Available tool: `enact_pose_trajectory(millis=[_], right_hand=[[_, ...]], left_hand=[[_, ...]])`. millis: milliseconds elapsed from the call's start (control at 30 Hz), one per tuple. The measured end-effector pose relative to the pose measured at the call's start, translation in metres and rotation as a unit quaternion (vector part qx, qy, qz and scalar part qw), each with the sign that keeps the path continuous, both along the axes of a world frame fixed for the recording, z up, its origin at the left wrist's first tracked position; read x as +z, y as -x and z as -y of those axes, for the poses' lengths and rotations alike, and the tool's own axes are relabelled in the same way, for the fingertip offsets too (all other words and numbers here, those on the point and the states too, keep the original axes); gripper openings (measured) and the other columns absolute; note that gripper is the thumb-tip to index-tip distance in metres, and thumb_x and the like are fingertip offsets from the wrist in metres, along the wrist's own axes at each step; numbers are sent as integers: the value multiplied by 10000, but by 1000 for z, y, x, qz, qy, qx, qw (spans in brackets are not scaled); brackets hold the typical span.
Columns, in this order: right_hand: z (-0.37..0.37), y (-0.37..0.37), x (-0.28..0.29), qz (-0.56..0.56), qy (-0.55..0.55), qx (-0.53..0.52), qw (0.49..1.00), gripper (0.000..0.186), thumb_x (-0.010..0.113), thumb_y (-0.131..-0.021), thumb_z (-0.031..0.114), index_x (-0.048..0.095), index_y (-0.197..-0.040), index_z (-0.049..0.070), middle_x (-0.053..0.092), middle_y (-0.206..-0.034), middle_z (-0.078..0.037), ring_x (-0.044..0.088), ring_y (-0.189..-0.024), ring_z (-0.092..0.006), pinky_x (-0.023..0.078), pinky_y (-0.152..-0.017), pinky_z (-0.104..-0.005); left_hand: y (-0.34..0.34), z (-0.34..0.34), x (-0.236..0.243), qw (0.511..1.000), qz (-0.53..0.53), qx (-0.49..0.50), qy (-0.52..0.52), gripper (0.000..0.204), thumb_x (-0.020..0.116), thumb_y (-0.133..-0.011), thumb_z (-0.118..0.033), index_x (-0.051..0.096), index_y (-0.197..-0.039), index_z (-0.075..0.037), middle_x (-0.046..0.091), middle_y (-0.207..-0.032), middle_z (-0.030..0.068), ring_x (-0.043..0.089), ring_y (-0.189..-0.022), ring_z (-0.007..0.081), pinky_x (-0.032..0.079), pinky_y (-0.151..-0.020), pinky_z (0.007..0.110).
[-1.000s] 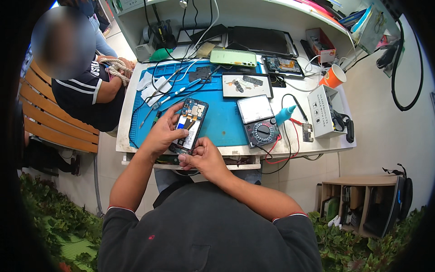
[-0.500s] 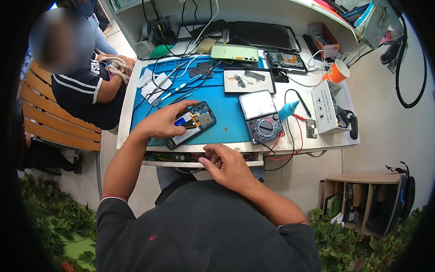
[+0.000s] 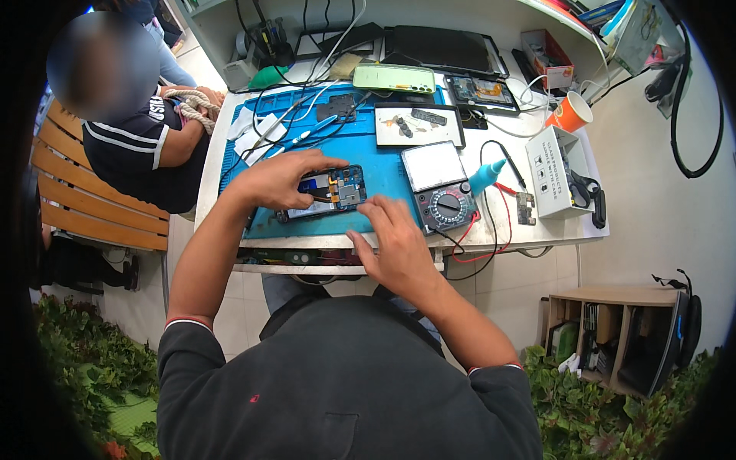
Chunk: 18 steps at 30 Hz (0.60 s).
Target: The person works on the internal components of a disassembled mobile phone, using a small tool to press on connectors and cables.
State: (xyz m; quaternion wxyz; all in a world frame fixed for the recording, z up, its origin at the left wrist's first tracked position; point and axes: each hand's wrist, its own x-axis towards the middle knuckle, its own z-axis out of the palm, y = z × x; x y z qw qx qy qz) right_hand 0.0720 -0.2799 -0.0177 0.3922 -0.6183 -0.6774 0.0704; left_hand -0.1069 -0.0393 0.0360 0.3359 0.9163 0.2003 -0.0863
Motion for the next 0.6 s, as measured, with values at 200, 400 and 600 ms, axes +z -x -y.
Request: enact_pose_trajectory(millis=[200,400,600], right_hand=[[-17,-8,-1,48,40,-11,998,825,891,-966,145,461,-1632,-79,545,-1607,-357,541,-1512,-516,475,-1266,-541],[-42,-24,4,65,90,49,993,992,901,-943,142,348,-1734,-92,547,-1633,-360,518,-1563,-498,431,-1328,-524],[-53,-29,24,85,184,82,976,992,875,-973,181,339,-1774,-51,613,-1566,-310,616,-1431,-471,512,-1238,-497]], left_hand=[[-2,-9,-11,998,15,-51,-24,914,848,-838,-61,590,-1708,-167,725,-1421,175,717,-1318,373,583,-1153,469],[-14,-14,-8,996,-12,-77,-35,822,860,-834,-43,639,-1625,-86,708,-1465,176,693,-1408,380,559,-1220,469],[-6,-13,-12,995,1,-89,-52,782,880,-839,-46,649,-1586,-34,698,-1437,195,694,-1391,414,557,-1212,478]])
